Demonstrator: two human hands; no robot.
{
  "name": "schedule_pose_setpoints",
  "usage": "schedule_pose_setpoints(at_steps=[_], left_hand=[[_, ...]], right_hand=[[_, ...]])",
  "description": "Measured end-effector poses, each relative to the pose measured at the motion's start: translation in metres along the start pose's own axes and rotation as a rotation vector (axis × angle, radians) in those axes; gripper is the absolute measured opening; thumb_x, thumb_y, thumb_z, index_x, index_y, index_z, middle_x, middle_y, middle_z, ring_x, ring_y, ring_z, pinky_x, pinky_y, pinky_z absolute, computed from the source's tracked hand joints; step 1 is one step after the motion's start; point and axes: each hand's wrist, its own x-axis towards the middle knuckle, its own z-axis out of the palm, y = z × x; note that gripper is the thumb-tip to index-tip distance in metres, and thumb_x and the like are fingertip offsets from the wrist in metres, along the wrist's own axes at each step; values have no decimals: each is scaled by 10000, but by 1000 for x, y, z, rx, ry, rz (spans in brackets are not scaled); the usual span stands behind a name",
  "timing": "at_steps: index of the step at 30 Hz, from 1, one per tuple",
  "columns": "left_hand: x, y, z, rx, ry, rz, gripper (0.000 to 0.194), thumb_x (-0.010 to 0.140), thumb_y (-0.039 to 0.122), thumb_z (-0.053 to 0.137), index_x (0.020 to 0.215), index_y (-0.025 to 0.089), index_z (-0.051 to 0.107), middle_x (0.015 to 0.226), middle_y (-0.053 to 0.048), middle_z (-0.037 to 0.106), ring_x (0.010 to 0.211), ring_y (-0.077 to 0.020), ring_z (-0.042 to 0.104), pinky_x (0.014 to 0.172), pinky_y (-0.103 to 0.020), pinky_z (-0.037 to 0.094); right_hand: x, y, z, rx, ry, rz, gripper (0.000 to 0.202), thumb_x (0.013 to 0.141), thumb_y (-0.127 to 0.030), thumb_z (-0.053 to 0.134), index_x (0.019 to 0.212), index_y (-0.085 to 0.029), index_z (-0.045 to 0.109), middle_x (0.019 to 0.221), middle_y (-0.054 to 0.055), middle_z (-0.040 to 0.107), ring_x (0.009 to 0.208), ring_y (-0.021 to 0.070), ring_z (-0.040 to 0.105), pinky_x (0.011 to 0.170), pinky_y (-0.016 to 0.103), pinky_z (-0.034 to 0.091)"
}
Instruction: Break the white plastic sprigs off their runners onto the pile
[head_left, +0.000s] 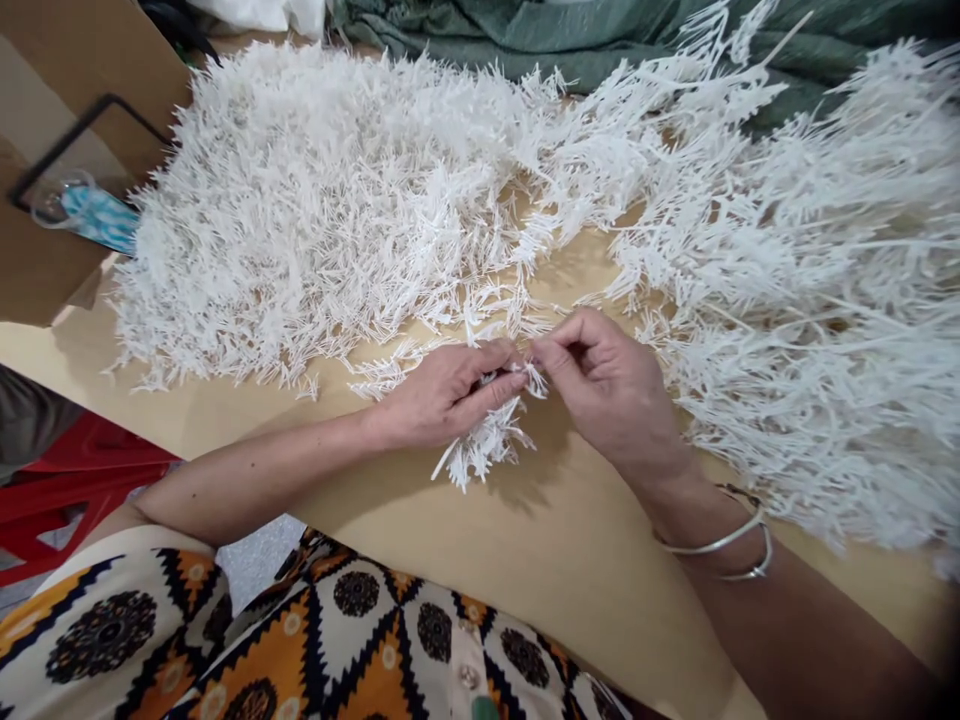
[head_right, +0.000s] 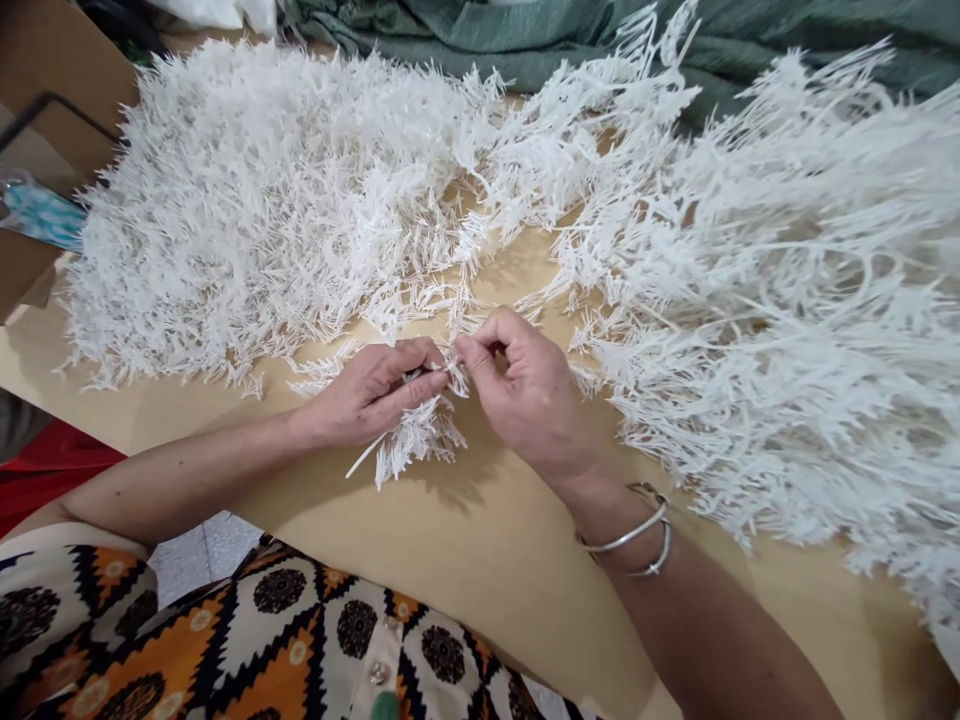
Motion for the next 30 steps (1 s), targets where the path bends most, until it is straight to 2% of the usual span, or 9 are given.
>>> schedule_pose_setpoints(at_steps=[2, 4, 8, 12, 17, 21, 24, 28, 30], left_hand=[[-2, 3, 1, 23, 20, 156, 271, 1105, 375, 452, 962, 206, 609, 765, 26, 601, 651, -95, 532, 661, -258, 466], [-3, 5, 0, 3, 56, 230, 229, 1098, 356, 479, 1003, 210, 626, 775, 24, 627, 645, -89, 537, 651, -250, 468], [-1, 5, -4, -206, 168, -17, 247, 1080, 406, 548, 1038, 192, 664, 910, -20, 689, 768, -95, 613, 714, -246, 501], [1, 1, -5, -514, 277, -239, 346, 1057, 518, 556, 1157, 207, 670, 1076, -63, 707, 862, -123, 639, 748, -260, 536], [5, -8, -6, -782, 338, -305, 388, 994, 480, 652, 1294, 236, 622, 1169, -70, 717, 862, -127, 673, 741, -260, 573], [11, -8, -18, -965, 365, -408, 428, 1007, 434, 542, 1385, 233, 544, 1292, -94, 709, 1032, -204, 759, 818, -332, 644], [14, -3, -29, -1041, 367, -422, 448, 1028, 431, 447, 1425, 235, 517, 1406, -101, 677, 1205, -252, 748, 963, -419, 656], [14, 1, -34, -1021, 364, -381, 471, 1013, 473, 460, 1426, 252, 516, 1484, -100, 645, 1390, -297, 659, 1062, -477, 627], [13, 1, -33, -1030, 344, -348, 488, 970, 400, 519, 1439, 266, 498, 1544, -89, 605, 1453, -296, 609, 1122, -490, 591]], right_hand=[[5, 6, -4, -9, 97, 41, 222, 973, -335, 686, 792, -240, 600, 754, -10, 673, 670, 144, 576, 665, 324, 461], [7, 8, -8, -25, 146, 44, 234, 970, -378, 706, 801, -242, 618, 795, 2, 716, 716, 156, 616, 723, 340, 503], [3, 0, -9, -41, 87, -17, 292, 1038, -468, 610, 839, -258, 650, 795, 7, 705, 750, 166, 646, 748, 355, 543], [-3, -7, -4, 7, 56, -18, 347, 1089, -498, 493, 925, -269, 695, 925, 38, 750, 884, 188, 709, 843, 382, 591], [-4, -6, 0, 64, 53, 6, 302, 1081, -491, 516, 1050, -263, 712, 1055, 54, 766, 999, 192, 735, 934, 378, 612], [-7, -4, 0, 76, 13, 23, 333, 1071, -521, 524, 1179, -265, 709, 1172, 73, 761, 1104, 217, 729, 1001, 414, 598], [-8, -2, 1, 96, -87, -78, 422, 1040, -536, 582, 1364, -273, 643, 1356, 98, 705, 1272, 255, 675, 1124, 484, 547], [-10, 3, 10, -79, -280, -297, 734, 906, -522, 778, 1540, -262, 517, 1585, 138, 567, 1507, 356, 483, 1251, 626, 413], [-11, 3, 16, -165, -288, -380, 533, 933, -440, 750, 1414, -254, 617, 1495, 133, 649, 1486, 382, 499, 1231, 675, 399]])
